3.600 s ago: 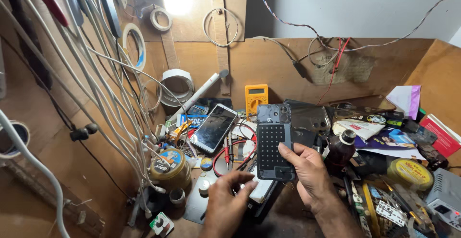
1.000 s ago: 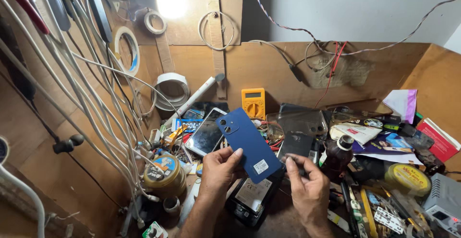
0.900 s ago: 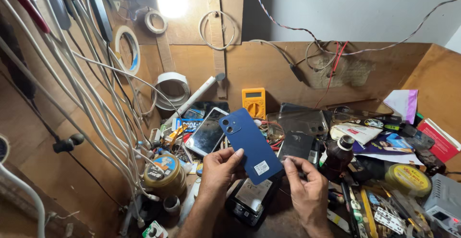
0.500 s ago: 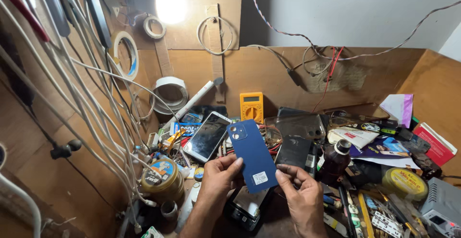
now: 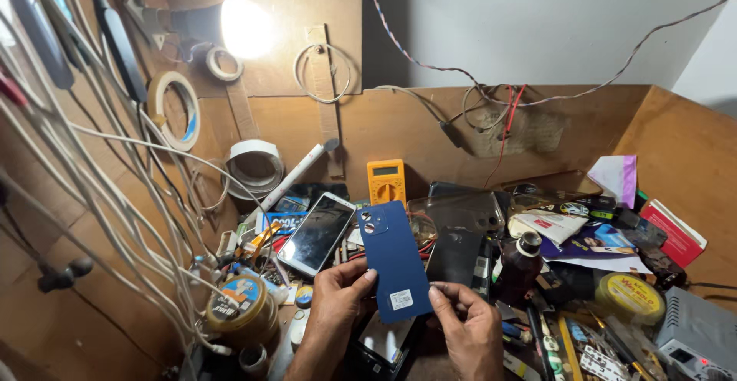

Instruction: The person holds a blue smartphone and a detached black screen assembly, comparing them side-by-side. They then use a prying tool to carefully separate the back cover from the blue smartphone, revealing the internal components including the battery and camera module.

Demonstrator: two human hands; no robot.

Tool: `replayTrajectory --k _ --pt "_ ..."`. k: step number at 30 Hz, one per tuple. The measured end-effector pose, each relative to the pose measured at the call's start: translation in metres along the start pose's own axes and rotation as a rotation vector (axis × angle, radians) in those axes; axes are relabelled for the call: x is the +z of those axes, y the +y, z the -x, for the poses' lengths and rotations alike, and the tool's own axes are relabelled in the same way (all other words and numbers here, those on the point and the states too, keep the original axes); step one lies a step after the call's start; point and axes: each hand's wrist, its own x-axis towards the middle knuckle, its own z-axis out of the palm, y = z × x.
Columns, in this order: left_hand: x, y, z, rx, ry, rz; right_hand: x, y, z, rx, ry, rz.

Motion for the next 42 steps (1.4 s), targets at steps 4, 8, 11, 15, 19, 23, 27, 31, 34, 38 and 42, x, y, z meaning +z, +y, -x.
replayTrajectory --k 4,8,11,15,19,23,27,31,34,38,42 --pt "0.003 -0.001 -0.001 -0.024 0.012 -0.023 -0.003 0.002 -0.004 0.003 -0.052 -0.112" --pt "0.004 -0.002 -0.001 -0.032 0.013 -0.019 -0.005 0.002 -0.006 0.008 -0.043 -0.038" --pt "0.002 -0.004 -0.003 -0.052 0.023 -0.004 -0.004 0.003 -0.008 0.042 -0.039 0.015" --pt "-0.003 -0.009 -0.007 -0.051 0.011 0.023 -0.004 0.004 -0.011 0.000 -0.068 -0.016" --pt "-0.006 -0.012 -0.014 -0.037 0.095 0.005 -0.003 0.005 -0.010 0.019 0.034 -0.015" --pt "-0.002 -0.002 -0.026 0.031 0.136 -0.076 -0.007 0.010 -0.011 0.017 0.145 -0.105" --pt "0.013 0.010 -0.046 0.067 0.142 -0.223 -0.004 0.027 -0.006 -0.243 0.265 -0.177" --pt "0.036 0.006 -0.070 0.117 0.051 -0.200 -0.002 0.052 0.001 -0.487 0.100 -0.099" --pt "0.048 -0.004 -0.089 0.107 0.033 -0.191 0.000 0.069 0.002 -0.546 0.037 -0.063" --pt "0.065 -0.019 -0.115 0.073 0.032 -0.174 0.006 0.084 -0.008 -0.750 0.027 -0.018" --pt "0.084 -0.033 -0.130 0.031 0.025 -0.225 0.018 0.104 -0.021 -0.744 0.101 -0.047"
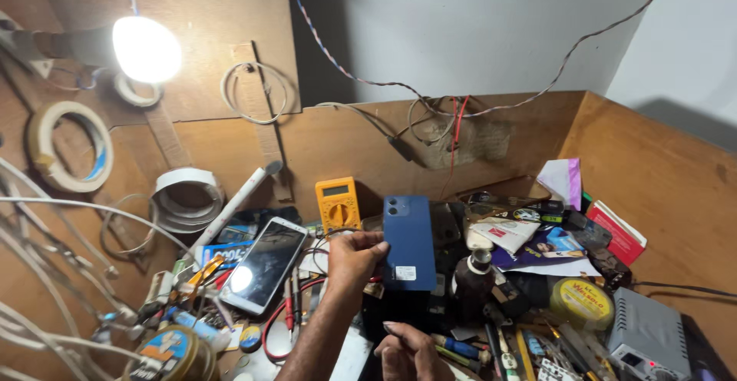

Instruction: The person holds a blue smartphone and a detached black screen assembly, comparing them side-by-side. They then use a prying tool to carefully separate the back cover from the blue smartphone, revealing the internal components including the battery and camera module.

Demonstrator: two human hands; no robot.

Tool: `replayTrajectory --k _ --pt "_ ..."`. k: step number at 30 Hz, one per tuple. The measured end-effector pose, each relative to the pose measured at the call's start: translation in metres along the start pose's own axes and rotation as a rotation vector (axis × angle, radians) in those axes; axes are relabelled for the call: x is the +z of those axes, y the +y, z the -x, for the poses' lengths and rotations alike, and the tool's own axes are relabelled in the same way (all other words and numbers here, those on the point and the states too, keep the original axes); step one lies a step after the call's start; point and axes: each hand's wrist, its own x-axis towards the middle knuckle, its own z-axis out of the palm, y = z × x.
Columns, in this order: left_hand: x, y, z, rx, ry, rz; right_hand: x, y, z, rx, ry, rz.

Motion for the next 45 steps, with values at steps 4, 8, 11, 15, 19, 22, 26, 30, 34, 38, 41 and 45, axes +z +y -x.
replayTrajectory --k 4,8,11,15,19,22,26,30,34,38,41,45 --pt "0.024 0.003 -0.010 -0.091 0.146 -0.122 0.006 0.026 0.006 -0.006 0.043 0.039" --pt "0.036 0.007 -0.014 -0.086 0.258 -0.197 0.007 0.039 0.007 0.044 -0.032 0.037" --pt "0.038 0.006 -0.017 -0.080 0.286 -0.236 0.011 0.034 0.009 0.144 -0.007 -0.062" --pt "0.038 -0.001 -0.024 -0.105 0.286 -0.279 0.012 0.014 0.002 0.172 0.031 -0.011" --pt "0.031 -0.008 -0.025 -0.040 0.289 -0.406 0.008 -0.019 -0.013 0.290 0.056 0.014" --pt "0.018 -0.007 -0.020 0.110 0.277 -0.380 0.001 -0.050 -0.027 0.438 0.044 0.117" --pt "-0.011 0.002 0.005 0.224 0.289 -0.442 0.003 -0.081 -0.044 0.422 0.149 0.127" --pt "-0.039 0.002 0.059 0.394 0.280 -0.661 0.003 -0.095 -0.059 -0.008 0.115 0.228" --pt "-0.051 -0.007 0.114 0.576 0.277 -0.974 0.001 -0.099 -0.062 0.041 -0.023 0.241" --pt "-0.052 -0.007 0.144 0.317 0.137 -1.152 0.001 -0.094 -0.058 0.046 -0.088 0.279" --pt "-0.046 0.002 0.153 0.196 0.049 -1.247 0.000 -0.095 -0.056 0.046 -0.112 0.277" --pt "-0.038 0.009 0.156 0.142 0.053 -1.280 -0.001 -0.097 -0.053 0.072 -0.090 0.233"
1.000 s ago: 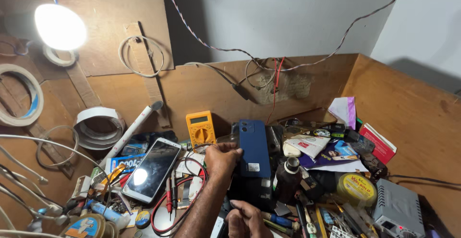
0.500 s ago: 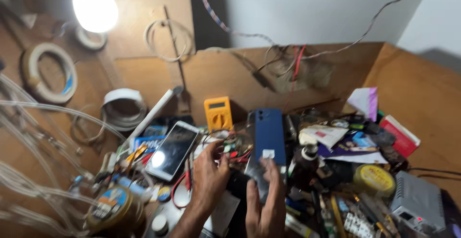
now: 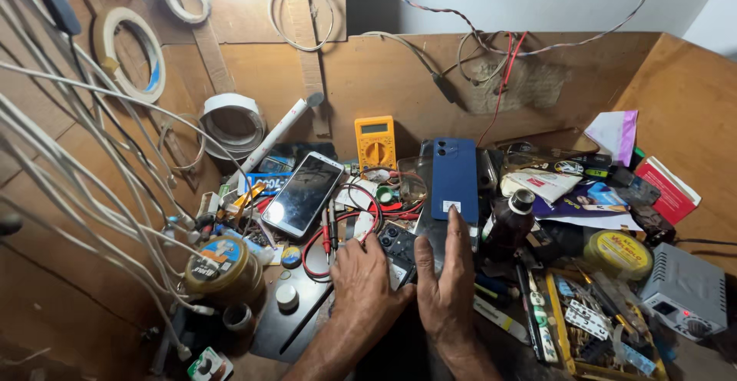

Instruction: The person holds a blue smartphone and a detached black screen assembly, comparing them side-by-side. They then use a prying tool to carefully separate the back cover from the blue smartphone, revealing the internal components including the battery and camera module.

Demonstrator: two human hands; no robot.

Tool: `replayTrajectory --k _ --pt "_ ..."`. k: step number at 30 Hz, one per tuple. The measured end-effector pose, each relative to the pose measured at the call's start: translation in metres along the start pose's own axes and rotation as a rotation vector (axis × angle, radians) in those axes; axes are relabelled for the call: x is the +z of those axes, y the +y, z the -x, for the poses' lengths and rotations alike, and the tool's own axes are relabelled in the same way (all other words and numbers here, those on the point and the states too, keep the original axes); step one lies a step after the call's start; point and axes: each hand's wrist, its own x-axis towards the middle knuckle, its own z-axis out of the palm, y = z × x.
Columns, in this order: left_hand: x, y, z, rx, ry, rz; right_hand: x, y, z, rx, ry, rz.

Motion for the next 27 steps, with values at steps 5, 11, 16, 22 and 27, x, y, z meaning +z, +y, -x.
replayTrajectory --k 5,11,16,22,27 --pt "-0.011 -0.002 0.005 -0.002 0.059 0.109 -0.005 -0.008 0.004 -0.020 0.079 0.015" --pt "-0.027 -0.007 -0.002 0.038 0.332 0.314 -0.006 -0.012 0.004 0.025 0.143 -0.023" --pt "-0.036 -0.023 -0.021 -0.262 0.020 1.215 -0.004 -0.018 0.005 0.087 0.077 -0.031" --pt "-0.019 -0.044 -0.037 -0.238 -0.058 1.621 -0.003 -0.019 0.005 0.200 -0.005 -0.152" --pt "0.007 -0.052 -0.041 -0.240 -0.074 1.833 0.004 -0.004 0.009 0.360 -0.164 -0.343"
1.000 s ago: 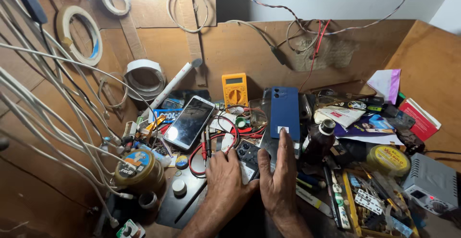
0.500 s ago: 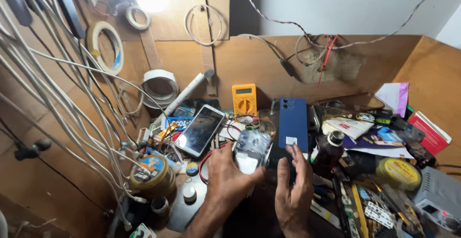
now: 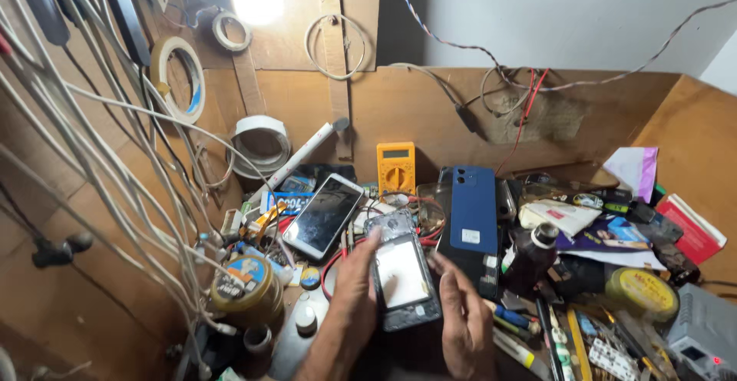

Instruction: The person holds a blue smartphone and a detached black screen assembly, comparing them side-by-side. They then use a prying tool to carefully separate the back cover from the blue smartphone, revealing the internal components including the battery and camera module.

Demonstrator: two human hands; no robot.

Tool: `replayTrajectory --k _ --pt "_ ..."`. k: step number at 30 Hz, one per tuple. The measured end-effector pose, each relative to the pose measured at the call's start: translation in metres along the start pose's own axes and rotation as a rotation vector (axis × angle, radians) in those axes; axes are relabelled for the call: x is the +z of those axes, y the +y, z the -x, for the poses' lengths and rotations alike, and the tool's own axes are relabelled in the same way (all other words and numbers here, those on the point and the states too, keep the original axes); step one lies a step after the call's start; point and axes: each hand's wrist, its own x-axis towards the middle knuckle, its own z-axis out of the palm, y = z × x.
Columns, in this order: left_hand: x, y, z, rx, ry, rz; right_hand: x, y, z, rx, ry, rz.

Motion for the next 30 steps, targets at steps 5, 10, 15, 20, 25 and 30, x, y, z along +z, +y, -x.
replayTrajectory --k 5,10,15,20,25,30 --pt "-0.014 -0.018 -0.007 -0.058 -0.254 0.442 -0.001 0.026 -0.016 0.022 -0.028 -0.107" --pt "-0.027 -0.030 -0.011 -0.067 -0.294 0.563 0.000 0.036 -0.022 0.136 -0.058 -0.088" --pt "-0.030 -0.032 -0.014 -0.148 -0.101 0.546 0.003 0.030 -0.021 0.195 -0.040 0.037" --pt "-0.030 -0.033 -0.014 -0.077 -0.100 0.471 0.005 0.025 -0.024 0.248 -0.009 0.053" --pt "-0.034 -0.038 -0.015 -0.063 -0.087 0.434 0.001 0.031 -0.027 0.308 -0.050 0.051" --pt "-0.035 -0.036 -0.016 -0.088 -0.090 0.455 -0.001 0.039 -0.031 0.342 -0.087 -0.023"
